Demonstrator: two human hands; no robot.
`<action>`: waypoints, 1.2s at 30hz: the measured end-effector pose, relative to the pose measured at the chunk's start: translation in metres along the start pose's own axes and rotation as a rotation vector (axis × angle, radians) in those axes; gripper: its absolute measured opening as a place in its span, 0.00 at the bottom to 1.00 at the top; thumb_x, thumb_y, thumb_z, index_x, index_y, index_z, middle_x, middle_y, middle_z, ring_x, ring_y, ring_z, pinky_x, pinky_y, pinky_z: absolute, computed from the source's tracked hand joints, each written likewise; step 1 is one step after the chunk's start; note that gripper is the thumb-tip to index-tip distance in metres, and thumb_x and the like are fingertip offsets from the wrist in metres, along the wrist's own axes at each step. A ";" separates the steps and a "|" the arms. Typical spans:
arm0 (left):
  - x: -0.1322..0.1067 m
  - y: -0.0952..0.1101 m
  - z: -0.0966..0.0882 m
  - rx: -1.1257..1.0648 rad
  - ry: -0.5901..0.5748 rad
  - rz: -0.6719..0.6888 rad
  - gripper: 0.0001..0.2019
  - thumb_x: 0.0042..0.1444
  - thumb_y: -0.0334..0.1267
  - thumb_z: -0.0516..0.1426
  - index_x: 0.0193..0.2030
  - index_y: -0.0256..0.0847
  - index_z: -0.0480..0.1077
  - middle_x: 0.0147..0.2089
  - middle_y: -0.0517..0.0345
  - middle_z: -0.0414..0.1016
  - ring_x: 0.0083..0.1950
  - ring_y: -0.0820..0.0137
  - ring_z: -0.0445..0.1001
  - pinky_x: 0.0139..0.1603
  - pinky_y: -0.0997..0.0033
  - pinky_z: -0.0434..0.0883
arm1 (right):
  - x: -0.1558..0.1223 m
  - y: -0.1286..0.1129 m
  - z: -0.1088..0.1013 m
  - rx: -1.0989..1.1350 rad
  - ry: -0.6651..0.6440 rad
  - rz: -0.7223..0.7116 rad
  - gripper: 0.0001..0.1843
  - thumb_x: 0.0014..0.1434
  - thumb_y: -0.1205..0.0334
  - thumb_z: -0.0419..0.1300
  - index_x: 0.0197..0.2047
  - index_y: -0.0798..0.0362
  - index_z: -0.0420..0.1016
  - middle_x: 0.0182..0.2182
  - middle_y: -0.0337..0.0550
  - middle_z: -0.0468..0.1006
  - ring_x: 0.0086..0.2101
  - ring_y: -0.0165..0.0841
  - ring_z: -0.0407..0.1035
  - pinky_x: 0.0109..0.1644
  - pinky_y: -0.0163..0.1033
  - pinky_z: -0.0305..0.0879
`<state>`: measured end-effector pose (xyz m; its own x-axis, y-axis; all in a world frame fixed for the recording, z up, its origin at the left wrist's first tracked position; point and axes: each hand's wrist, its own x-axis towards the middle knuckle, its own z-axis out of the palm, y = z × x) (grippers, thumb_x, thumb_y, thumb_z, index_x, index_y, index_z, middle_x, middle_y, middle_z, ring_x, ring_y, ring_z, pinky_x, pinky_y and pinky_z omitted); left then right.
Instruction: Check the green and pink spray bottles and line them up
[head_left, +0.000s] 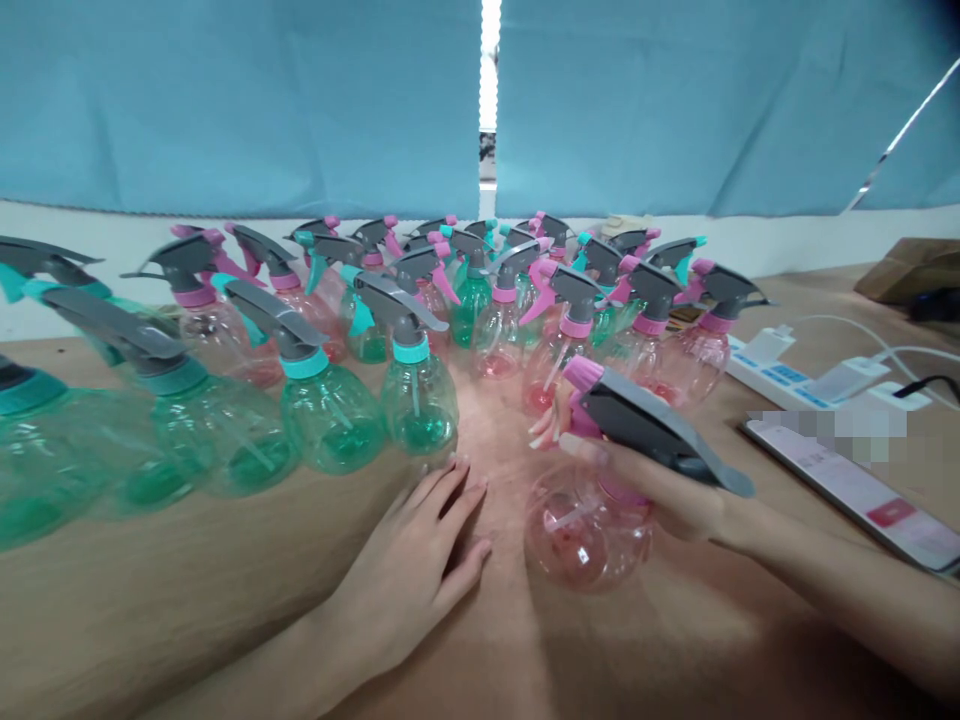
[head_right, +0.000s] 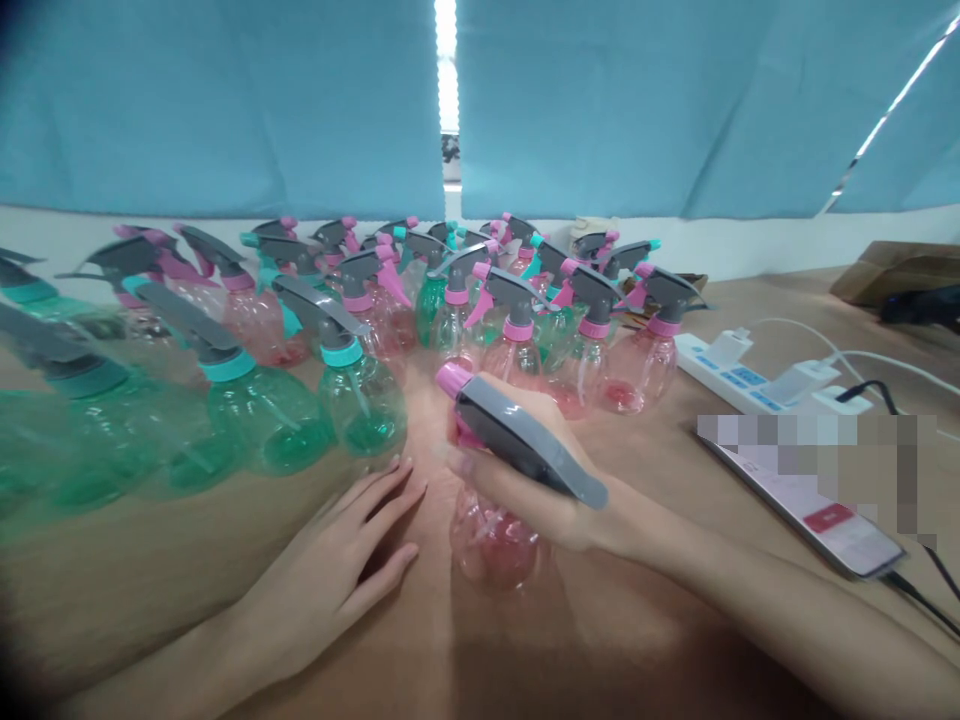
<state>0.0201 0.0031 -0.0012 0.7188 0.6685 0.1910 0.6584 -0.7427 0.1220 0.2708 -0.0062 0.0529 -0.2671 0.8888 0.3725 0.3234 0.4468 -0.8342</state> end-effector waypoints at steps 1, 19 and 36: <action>0.000 0.000 0.000 -0.001 0.002 0.002 0.21 0.65 0.43 0.50 0.62 0.36 0.62 0.66 0.44 0.61 0.65 0.54 0.60 0.60 0.50 0.63 | 0.001 -0.002 0.001 0.021 -0.003 -0.009 0.07 0.60 0.59 0.58 0.31 0.49 0.64 0.26 0.36 0.63 0.27 0.30 0.59 0.32 0.37 0.63; 0.000 -0.001 0.003 -0.018 0.027 0.004 0.22 0.65 0.43 0.51 0.62 0.35 0.62 0.65 0.44 0.62 0.64 0.54 0.61 0.61 0.50 0.63 | 0.006 -0.014 0.003 0.055 -0.087 0.046 0.05 0.63 0.60 0.54 0.41 0.47 0.71 0.30 0.38 0.70 0.35 0.33 0.68 0.41 0.40 0.65; 0.000 -0.001 0.002 0.002 -0.008 -0.006 0.22 0.66 0.43 0.50 0.63 0.35 0.61 0.66 0.44 0.60 0.65 0.55 0.59 0.61 0.50 0.62 | 0.006 -0.008 0.004 0.046 -0.054 0.050 0.12 0.64 0.60 0.54 0.50 0.46 0.72 0.35 0.39 0.77 0.37 0.34 0.72 0.46 0.43 0.70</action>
<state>0.0195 0.0040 -0.0036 0.7170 0.6729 0.1821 0.6628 -0.7390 0.1207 0.2629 -0.0051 0.0597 -0.3004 0.9025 0.3086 0.2955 0.3957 -0.8696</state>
